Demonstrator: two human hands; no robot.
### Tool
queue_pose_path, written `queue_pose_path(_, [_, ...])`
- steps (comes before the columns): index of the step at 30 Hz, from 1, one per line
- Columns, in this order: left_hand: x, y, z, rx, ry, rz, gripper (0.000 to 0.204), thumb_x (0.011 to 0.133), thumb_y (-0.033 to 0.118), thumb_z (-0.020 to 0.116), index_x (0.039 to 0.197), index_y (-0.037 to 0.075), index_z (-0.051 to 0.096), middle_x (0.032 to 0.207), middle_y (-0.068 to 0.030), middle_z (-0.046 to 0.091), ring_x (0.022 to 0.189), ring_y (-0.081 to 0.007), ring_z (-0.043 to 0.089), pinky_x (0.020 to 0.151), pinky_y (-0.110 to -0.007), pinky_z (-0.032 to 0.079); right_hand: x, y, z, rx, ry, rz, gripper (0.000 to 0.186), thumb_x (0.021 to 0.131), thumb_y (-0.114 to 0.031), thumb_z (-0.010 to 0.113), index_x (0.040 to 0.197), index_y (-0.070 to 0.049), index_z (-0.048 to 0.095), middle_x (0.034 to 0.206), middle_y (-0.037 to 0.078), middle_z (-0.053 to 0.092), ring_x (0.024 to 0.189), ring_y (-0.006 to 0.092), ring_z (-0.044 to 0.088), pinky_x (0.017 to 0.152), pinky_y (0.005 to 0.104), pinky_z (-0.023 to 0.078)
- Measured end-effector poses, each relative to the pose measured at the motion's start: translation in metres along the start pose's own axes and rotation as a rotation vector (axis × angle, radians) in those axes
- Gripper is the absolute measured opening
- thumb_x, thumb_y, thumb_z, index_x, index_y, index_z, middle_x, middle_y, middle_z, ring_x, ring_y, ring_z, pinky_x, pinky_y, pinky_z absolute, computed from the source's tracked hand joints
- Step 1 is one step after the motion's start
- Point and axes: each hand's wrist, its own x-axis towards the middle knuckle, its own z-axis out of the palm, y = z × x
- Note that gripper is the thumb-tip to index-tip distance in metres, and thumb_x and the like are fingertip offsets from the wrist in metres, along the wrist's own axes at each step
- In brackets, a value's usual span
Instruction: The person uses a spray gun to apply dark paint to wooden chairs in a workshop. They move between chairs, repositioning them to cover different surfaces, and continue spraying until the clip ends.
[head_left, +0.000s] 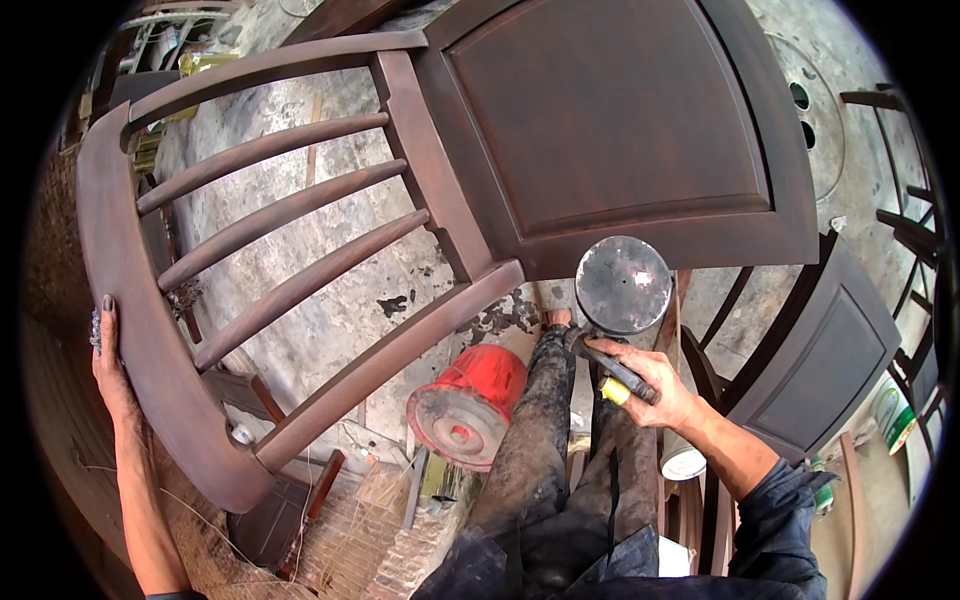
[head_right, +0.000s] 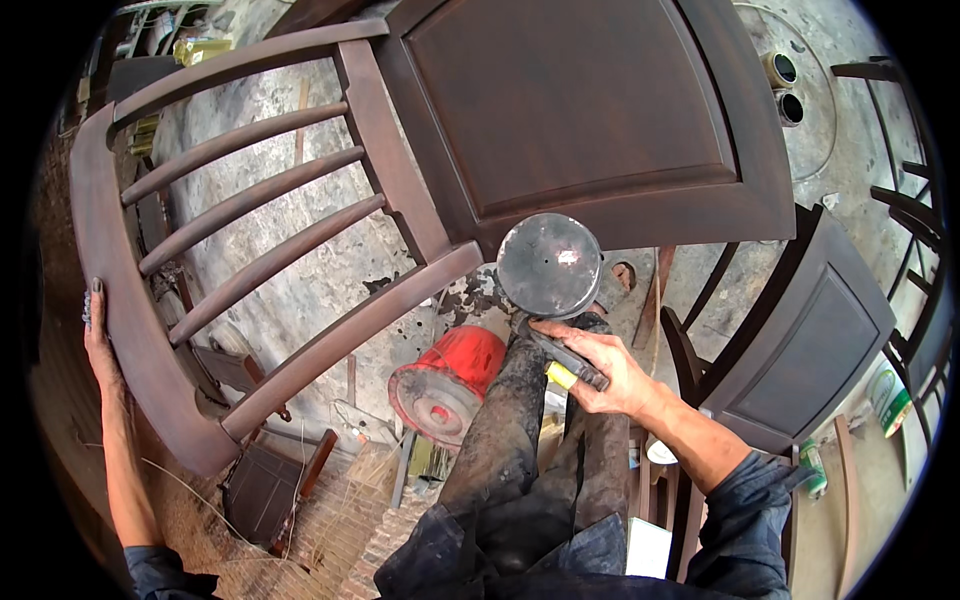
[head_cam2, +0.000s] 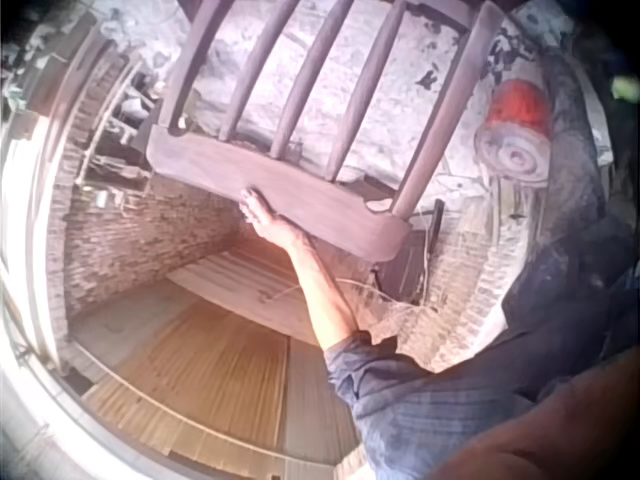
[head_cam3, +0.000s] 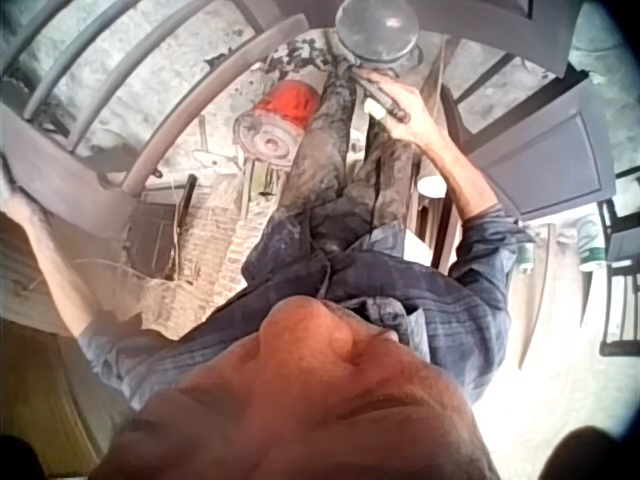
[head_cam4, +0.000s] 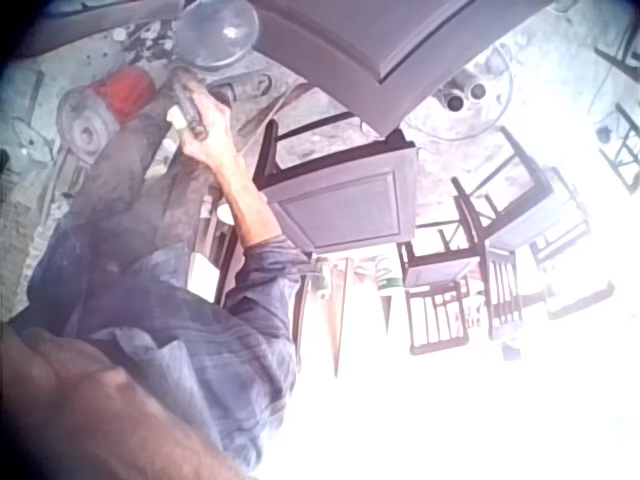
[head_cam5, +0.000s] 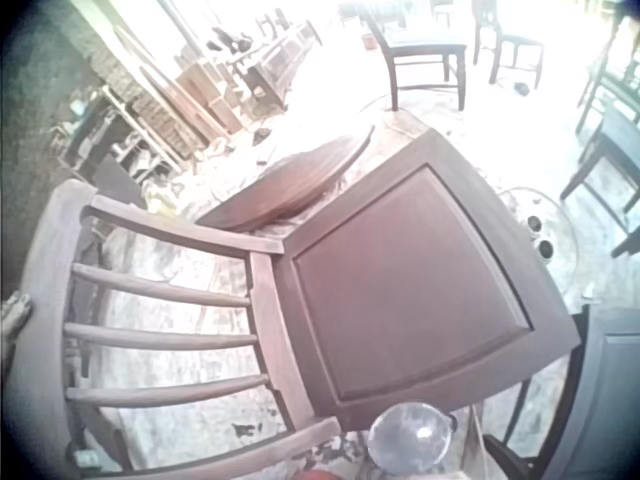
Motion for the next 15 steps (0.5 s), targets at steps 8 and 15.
queue_pose_path(8, [-0.002,0.003,-0.002,0.005,0.004,-0.014,0.059,0.09,0.051,0.07,0.125,0.004,0.063,0.106,-0.005,0.067,0.089,-0.0122,0.064,0.08,-0.029,0.053,0.004,-0.02,0.008,0.094,-0.013,-0.022,0.035,0.078,-0.002,0.069,0.111,0.003,0.059,0.133,0.026,0.061,0.104,0.0417,0.069,0.086,0.0376,0.056])
queue_pose_path(15, [0.005,-0.001,-0.005,0.011,-0.033,-0.015,0.058,0.091,0.051,0.068,0.126,0.004,0.063,0.109,-0.0056,0.067,0.092,-0.0125,0.064,0.082,-0.029,0.052,0.002,-0.008,0.005,0.028,-0.015,-0.045,0.091,0.071,0.009,0.058,0.154,-0.019,0.031,0.138,0.025,0.057,0.123,0.0459,0.059,0.103,0.0481,0.05])
